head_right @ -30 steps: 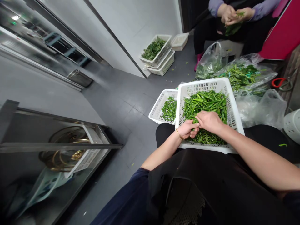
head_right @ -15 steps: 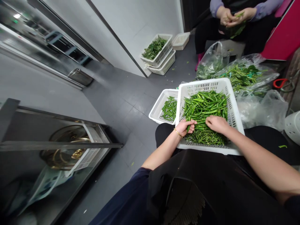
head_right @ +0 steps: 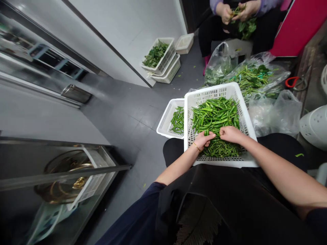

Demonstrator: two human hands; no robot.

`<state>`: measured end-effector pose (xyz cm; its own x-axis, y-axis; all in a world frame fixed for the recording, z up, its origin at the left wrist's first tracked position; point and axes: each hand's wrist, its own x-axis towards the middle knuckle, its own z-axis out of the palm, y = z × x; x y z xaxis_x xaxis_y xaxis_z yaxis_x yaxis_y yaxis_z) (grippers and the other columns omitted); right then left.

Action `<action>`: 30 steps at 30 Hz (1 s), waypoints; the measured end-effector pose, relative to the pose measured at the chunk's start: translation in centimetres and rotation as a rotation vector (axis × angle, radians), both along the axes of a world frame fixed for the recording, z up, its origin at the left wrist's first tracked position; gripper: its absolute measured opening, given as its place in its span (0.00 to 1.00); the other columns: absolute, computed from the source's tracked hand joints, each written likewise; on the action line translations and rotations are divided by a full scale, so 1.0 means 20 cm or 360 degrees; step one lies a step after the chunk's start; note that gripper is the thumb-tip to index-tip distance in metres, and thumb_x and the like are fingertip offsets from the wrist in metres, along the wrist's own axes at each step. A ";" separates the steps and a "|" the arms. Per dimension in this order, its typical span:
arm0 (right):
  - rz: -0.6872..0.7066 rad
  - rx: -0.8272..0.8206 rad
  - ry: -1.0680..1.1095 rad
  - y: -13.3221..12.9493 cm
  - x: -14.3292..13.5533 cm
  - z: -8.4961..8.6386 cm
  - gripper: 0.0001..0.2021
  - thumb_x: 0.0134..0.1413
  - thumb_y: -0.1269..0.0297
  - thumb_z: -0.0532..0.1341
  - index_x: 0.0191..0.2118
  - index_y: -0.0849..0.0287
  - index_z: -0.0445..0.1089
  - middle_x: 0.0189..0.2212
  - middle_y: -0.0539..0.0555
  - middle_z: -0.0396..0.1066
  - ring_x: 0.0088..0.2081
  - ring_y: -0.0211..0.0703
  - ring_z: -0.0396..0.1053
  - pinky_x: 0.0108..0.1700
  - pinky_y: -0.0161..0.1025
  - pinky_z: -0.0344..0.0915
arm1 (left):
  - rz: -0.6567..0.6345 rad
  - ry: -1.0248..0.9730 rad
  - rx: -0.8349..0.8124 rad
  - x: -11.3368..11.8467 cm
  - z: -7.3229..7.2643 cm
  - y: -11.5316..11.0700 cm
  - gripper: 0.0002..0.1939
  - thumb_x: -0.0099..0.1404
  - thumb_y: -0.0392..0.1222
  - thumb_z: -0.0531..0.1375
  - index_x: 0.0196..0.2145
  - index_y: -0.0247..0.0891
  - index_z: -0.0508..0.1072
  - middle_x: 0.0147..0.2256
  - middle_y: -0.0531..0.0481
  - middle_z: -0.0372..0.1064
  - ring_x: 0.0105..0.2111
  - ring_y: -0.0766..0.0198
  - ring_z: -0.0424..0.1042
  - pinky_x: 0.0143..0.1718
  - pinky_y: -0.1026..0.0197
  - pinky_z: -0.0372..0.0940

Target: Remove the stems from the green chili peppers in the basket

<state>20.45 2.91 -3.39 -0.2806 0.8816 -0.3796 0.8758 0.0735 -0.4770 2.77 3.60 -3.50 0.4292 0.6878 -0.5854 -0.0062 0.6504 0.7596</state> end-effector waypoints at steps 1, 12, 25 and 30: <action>-0.0070 0.0014 0.0191 0.00 0.02 0.03 0.08 0.46 0.61 0.56 0.30 0.58 0.70 0.26 0.50 0.71 0.29 0.39 0.67 0.31 0.33 0.60 | -0.0006 -0.0030 0.0024 0.02 0.00 0.00 0.23 0.43 0.48 0.69 0.29 0.38 0.60 0.15 0.64 0.49 0.12 0.79 0.46 0.14 0.70 0.37; -0.0221 0.0107 0.0546 -0.27 -0.11 0.18 0.21 0.59 0.51 0.47 0.25 0.58 0.67 0.20 0.51 0.68 0.24 0.37 0.64 0.29 0.34 0.58 | 0.0118 -0.0369 -0.0126 0.04 0.06 -0.03 0.20 0.47 0.49 0.65 0.25 0.37 0.58 0.17 0.59 0.58 0.12 0.76 0.52 0.13 0.71 0.39; 0.0300 0.0016 -0.0918 -0.15 0.11 0.11 0.17 0.56 0.73 0.47 0.44 0.61 0.71 0.35 0.65 0.71 0.33 0.50 0.72 0.29 0.39 0.62 | -0.0187 -0.0647 -0.0315 -0.11 0.13 0.02 0.16 0.47 0.38 0.61 0.37 0.35 0.69 0.28 0.48 0.70 0.26 0.65 0.70 0.28 0.62 0.64; 0.0450 -0.0035 -0.0884 -0.08 0.09 0.10 0.13 0.52 0.74 0.51 0.36 0.63 0.73 0.36 0.65 0.71 0.34 0.51 0.72 0.29 0.39 0.62 | -0.0247 -0.0164 0.0120 -0.04 0.13 0.01 0.14 0.48 0.43 0.66 0.31 0.34 0.71 0.16 0.60 0.54 0.15 0.76 0.51 0.21 0.68 0.53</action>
